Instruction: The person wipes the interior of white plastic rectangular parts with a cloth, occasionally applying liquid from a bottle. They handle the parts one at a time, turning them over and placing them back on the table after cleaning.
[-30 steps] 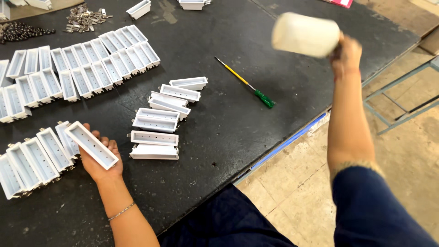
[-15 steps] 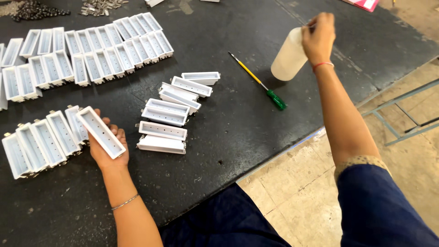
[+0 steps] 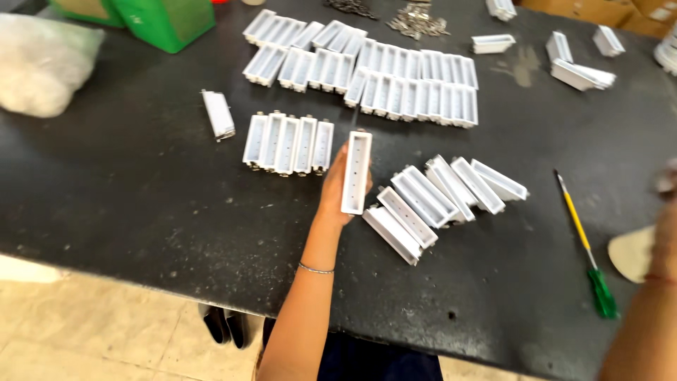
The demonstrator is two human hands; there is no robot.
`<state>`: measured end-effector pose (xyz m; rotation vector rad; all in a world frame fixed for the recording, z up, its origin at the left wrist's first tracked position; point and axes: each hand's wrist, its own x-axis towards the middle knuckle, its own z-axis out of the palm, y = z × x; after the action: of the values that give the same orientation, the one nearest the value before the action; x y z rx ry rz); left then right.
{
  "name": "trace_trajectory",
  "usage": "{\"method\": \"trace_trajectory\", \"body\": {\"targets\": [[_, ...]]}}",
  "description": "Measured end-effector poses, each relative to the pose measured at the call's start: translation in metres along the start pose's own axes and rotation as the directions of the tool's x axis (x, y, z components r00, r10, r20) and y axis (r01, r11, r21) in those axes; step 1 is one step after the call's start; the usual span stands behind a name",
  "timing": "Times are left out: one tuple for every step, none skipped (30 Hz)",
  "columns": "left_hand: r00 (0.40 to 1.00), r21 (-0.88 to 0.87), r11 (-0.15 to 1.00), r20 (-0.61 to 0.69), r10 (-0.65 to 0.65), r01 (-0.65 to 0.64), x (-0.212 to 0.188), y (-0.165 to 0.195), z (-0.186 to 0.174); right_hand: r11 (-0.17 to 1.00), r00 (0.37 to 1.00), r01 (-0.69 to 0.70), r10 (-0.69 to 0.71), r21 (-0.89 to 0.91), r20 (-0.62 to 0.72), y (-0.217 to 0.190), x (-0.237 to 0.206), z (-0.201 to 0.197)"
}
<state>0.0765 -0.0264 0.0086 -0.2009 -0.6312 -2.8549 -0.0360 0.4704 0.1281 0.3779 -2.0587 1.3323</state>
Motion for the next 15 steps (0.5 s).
{"method": "trace_trajectory", "body": {"targets": [[0.998,0.023,1.000,-0.057,-0.020,0.021,0.000,0.002,0.003,0.979,0.998,-0.062,0.059,0.196,0.023,-0.008,-0.013,0.026],[0.993,0.043,0.998,-0.113,-0.042,0.047,0.001,0.003,0.005,0.910,0.992,-0.127,0.114,0.394,0.056,-0.016,-0.027,0.056],[0.997,0.073,0.997,-0.073,-0.015,0.020,0.000,0.002,0.006,0.820,0.983,-0.185,0.159,0.542,0.094,-0.024,-0.042,0.086],[1.000,0.104,0.995,-0.029,0.009,-0.006,-0.001,0.002,0.006,0.788,0.973,-0.230,0.179,0.571,0.145,-0.033,-0.054,0.116],[0.999,0.133,0.991,0.017,0.029,-0.031,0.000,0.000,0.006,0.772,0.962,-0.273,0.205,0.574,0.181,-0.041,-0.062,0.145],[0.998,0.216,0.976,-0.057,0.033,-0.020,0.002,-0.001,0.006,0.703,0.944,-0.329,0.221,0.630,0.245,-0.049,-0.074,0.171],[0.991,0.296,0.955,-0.131,0.042,-0.001,0.003,-0.003,0.006,0.631,0.899,-0.436,0.281,0.642,0.334,-0.057,-0.081,0.192],[0.978,0.373,0.927,-0.202,0.055,0.025,0.004,-0.005,0.006,0.560,0.866,-0.500,0.320,0.661,0.384,-0.065,-0.089,0.210],[0.978,0.381,0.924,-0.203,0.056,0.026,0.005,-0.005,0.007,0.483,0.830,-0.557,0.353,0.676,0.432,-0.073,-0.094,0.224],[0.977,0.386,0.922,-0.205,0.056,0.028,0.005,-0.007,0.007,0.443,0.821,-0.571,0.337,0.691,0.462,-0.080,-0.099,0.231],[0.977,0.390,0.921,-0.207,0.057,0.029,0.005,-0.008,0.008,0.404,0.810,-0.585,0.317,0.703,0.492,-0.086,-0.103,0.237],[0.976,0.390,0.920,-0.210,0.053,0.034,0.006,-0.008,0.009,0.363,0.801,-0.599,0.295,0.714,0.522,-0.091,-0.106,0.242],[0.975,0.390,0.920,-0.215,0.049,0.040,0.005,-0.009,0.011,0.357,0.790,-0.613,0.292,0.705,0.538,-0.095,-0.108,0.242],[0.974,0.390,0.920,-0.222,0.044,0.047,0.005,-0.010,0.012,0.350,0.779,-0.627,0.292,0.696,0.555,-0.098,-0.109,0.241],[0.972,0.395,0.918,-0.227,0.064,0.031,0.004,-0.010,0.013,0.345,0.766,-0.643,0.297,0.684,0.570,-0.100,-0.112,0.240]]}}
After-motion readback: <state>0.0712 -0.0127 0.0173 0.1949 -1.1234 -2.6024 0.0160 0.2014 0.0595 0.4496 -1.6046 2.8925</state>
